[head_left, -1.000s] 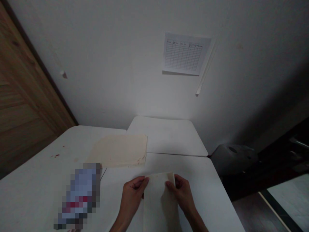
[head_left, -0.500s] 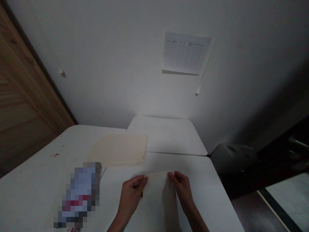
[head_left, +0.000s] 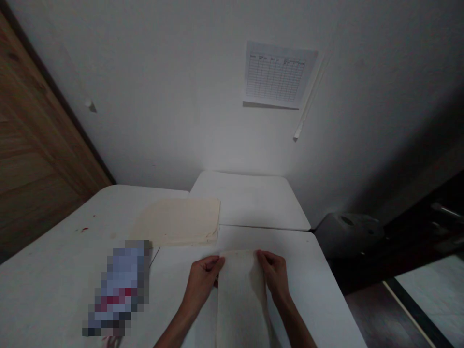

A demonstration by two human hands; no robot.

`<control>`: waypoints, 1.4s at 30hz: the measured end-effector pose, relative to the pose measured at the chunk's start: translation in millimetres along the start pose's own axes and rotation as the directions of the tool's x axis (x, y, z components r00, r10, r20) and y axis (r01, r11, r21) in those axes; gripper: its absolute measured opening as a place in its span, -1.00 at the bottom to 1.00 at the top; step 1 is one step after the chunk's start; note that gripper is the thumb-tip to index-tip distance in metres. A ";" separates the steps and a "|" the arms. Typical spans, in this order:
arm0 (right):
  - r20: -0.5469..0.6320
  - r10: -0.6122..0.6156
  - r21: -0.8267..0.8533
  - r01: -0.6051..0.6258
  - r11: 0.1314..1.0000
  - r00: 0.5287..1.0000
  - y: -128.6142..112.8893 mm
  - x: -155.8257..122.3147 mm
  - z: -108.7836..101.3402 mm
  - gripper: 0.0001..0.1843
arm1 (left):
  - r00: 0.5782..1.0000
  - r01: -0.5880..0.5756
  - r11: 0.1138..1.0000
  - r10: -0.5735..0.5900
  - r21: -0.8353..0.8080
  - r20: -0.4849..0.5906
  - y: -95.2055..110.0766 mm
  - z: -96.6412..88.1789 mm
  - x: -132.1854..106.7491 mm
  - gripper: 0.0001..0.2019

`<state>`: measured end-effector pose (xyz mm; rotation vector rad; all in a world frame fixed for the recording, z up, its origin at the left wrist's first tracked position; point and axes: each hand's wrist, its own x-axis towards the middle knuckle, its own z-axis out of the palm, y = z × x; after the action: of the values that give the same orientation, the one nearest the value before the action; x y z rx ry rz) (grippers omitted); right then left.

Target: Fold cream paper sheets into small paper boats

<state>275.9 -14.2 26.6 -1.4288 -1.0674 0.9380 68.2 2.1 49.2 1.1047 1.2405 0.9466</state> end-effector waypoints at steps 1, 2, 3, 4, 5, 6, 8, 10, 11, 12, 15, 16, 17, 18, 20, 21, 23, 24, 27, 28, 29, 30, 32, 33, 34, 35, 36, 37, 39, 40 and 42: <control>-0.025 -0.006 -0.017 0.006 1.000 1.000 -0.2 1.3 -0.4 -0.48 | 0.999 0.011 1.000 -0.011 0.004 0.033 -0.7 0.6 -1.1 -0.53; -0.048 -0.008 -0.027 0.007 1.000 0.999 -0.2 2.4 -1.0 -0.47 | 0.998 0.020 1.000 -0.021 0.014 0.067 -2.0 0.9 -2.8 -0.53; -0.068 -0.007 -0.034 0.005 0.999 0.998 0.1 3.4 -1.7 -0.46 | 0.994 0.028 0.999 -0.031 0.028 0.101 -4.0 0.8 -5.1 -0.54; -0.087 -0.004 -0.039 0.001 0.999 0.996 0.4 4.2 -2.6 -0.45 | 0.991 0.033 0.998 -0.039 0.046 0.125 -6.4 0.5 -7.9 -0.55; -0.103 0.000 -0.045 -0.004 0.999 0.995 0.8 5.0 -3.4 -0.44 | 0.989 0.037 0.997 -0.046 0.066 0.140 -8.9 0.1 -11.0 -0.56; -0.117 0.003 -0.054 -0.010 0.999 0.993 1.0 5.5 -4.2 -0.44 | 0.988 0.039 0.995 -0.052 0.088 0.146 -11.4 -0.3 -14.1 -0.56; -0.136 0.006 -0.073 -0.016 0.997 0.991 1.1 6.3 -5.1 -0.44 | 0.988 0.045 0.990 -0.064 0.132 0.144 -15.8 -0.8 -19.7 -0.58; -0.147 0.003 -0.095 -0.017 0.995 0.989 0.6 6.6 -4.9 -0.44 | 0.988 0.041 0.984 -0.066 0.172 0.141 -19.1 -0.5 -23.5 -0.57; -0.152 0.002 -0.103 -0.018 0.994 0.988 0.2 6.6 -4.5 -0.44 | 0.988 0.037 0.982 -0.063 0.186 0.141 -20.3 -0.1 -24.4 -0.57; -0.156 0.001 -0.109 -0.019 0.994 0.988 -0.2 6.6 -4.0 -0.44 | 0.989 0.033 0.980 -0.061 0.194 0.138 -21.1 0.3 -24.9 -0.56; -0.161 -0.005 -0.129 -0.016 0.992 0.987 -1.6 6.3 -2.2 -0.45 | 0.989 0.037 0.980 -0.063 0.197 0.132 -20.6 0.9 -24.4 -0.54; -0.160 -0.008 -0.134 -0.013 0.991 0.987 -1.9 6.1 -1.7 -0.45 | 0.989 0.042 0.980 -0.068 0.194 0.133 -19.4 0.8 -24.2 -0.52; -0.157 -0.010 -0.136 -0.012 0.991 0.988 -2.1 6.0 -1.2 -0.44 | 0.988 0.049 0.981 -0.076 0.189 0.136 -17.9 0.4 -24.0 -0.51; -0.152 -0.008 -0.135 -0.012 0.991 0.988 -2.2 5.9 -0.9 -0.44 | 0.987 0.056 0.981 -0.083 0.186 0.141 -16.2 0.0 -23.8 -0.51; -0.134 -0.005 -0.133 -0.013 0.991 0.991 -1.8 6.1 -0.7 -0.43 | 0.985 0.067 0.981 -0.094 0.183 0.142 -13.5 -1.4 -23.3 -0.50; -0.120 -0.009 -0.141 -0.008 0.990 0.993 -1.3 6.5 -0.8 -0.42 | 0.985 0.069 0.980 -0.097 0.187 0.142 -12.9 -2.2 -22.6 -0.50; -0.085 -0.040 -0.189 0.023 0.982 0.996 0.7 8.1 -1.7 -0.43 | 0.986 0.064 0.975 -0.094 0.211 0.137 -14.1 -4.0 -20.1 -0.50; -0.066 -0.064 -0.229 0.047 0.972 0.996 2.1 9.4 -2.4 -0.44 | 0.987 0.057 0.972 -0.090 0.229 0.134 -15.8 -4.9 -18.3 -0.50; -0.020 -0.125 -0.382 0.107 0.918 0.992 6.6 14.4 -4.8 -0.51 | 0.991 0.046 0.959 -0.079 0.281 0.108 -23.7 -6.7 -11.3 -0.51; -0.013 -0.136 -0.432 0.118 0.894 0.991 7.9 16.2 -5.4 -0.54 | 0.993 0.046 0.955 -0.076 0.292 0.092 -26.6 -7.0 -9.0 -0.52; -0.007 -0.145 -0.477 0.124 0.870 0.989 9.2 18.0 -5.9 -0.57 | 0.995 0.043 0.953 -0.068 0.301 0.072 -29.3 -7.1 -6.9 -0.53; -0.005 -0.153 -0.516 0.129 0.847 0.988 10.2 19.7 -6.1 -0.60 | 0.997 0.033 0.951 -0.050 0.308 0.050 -31.8 -7.2 -5.0 -0.55; 0.001 -0.174 -0.589 0.141 0.796 0.985 11.8 22.5 -6.2 -0.65 | 1.000 -0.014 0.945 0.011 0.326 0.010 -35.8 -7.3 -2.3 -0.62; 0.009 -0.186 -0.624 0.151 0.767 0.983 12.5 23.8 -6.2 -0.67 | 0.999 -0.047 0.939 0.051 0.341 -0.003 -37.3 -7.4 -1.4 -0.65; 0.020 -0.200 -0.656 0.164 0.737 0.980 13.1 24.9 -6.3 -0.69 | 0.996 -0.082 0.929 0.090 0.360 -0.008 -38.4 -7.6 -0.8 -0.68; 0.033 -0.216 -0.681 0.180 0.710 0.976 13.7 25.8 -6.5 -0.71 | 0.993 -0.111 0.919 0.122 0.378 -0.005 -39.2 -7.7 -0.5 -0.69; 0.051 -0.235 -0.699 0.203 0.686 0.971 14.1 26.6 -6.8 -0.74 | 0.989 -0.133 0.908 0.145 0.397 0.000 -39.8 -7.8 -0.2 -0.70; 0.067 -0.259 -0.709 0.229 0.667 0.963 14.5 27.1 -7.5 -0.75 | 0.987 -0.150 0.900 0.161 0.410 0.006 -40.0 -7.8 -0.1 -0.71; 0.115 -0.334 -0.704 0.314 0.637 0.936 14.4 26.8 -9.6 -0.76 | 0.988 -0.145 0.906 0.153 0.397 0.011 -39.7 -7.8 0.2 -0.71; 0.164 -0.377 -0.685 0.381 0.621 0.911 13.8 25.8 -11.2 -0.77 | 0.993 -0.116 0.923 0.121 0.366 0.008 -39.3 -7.8 0.5 -0.71; 0.302 -0.451 -0.601 0.535 0.594 0.840 11.5 21.7 -15.6 -0.77 | 0.999 -0.034 0.956 0.032 0.292 0.011 -37.9 -8.1 1.1 -0.67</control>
<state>298.3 1.8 17.2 -1.4976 -1.9118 0.2046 59.0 -4.6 12.2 1.3615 1.3915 0.7993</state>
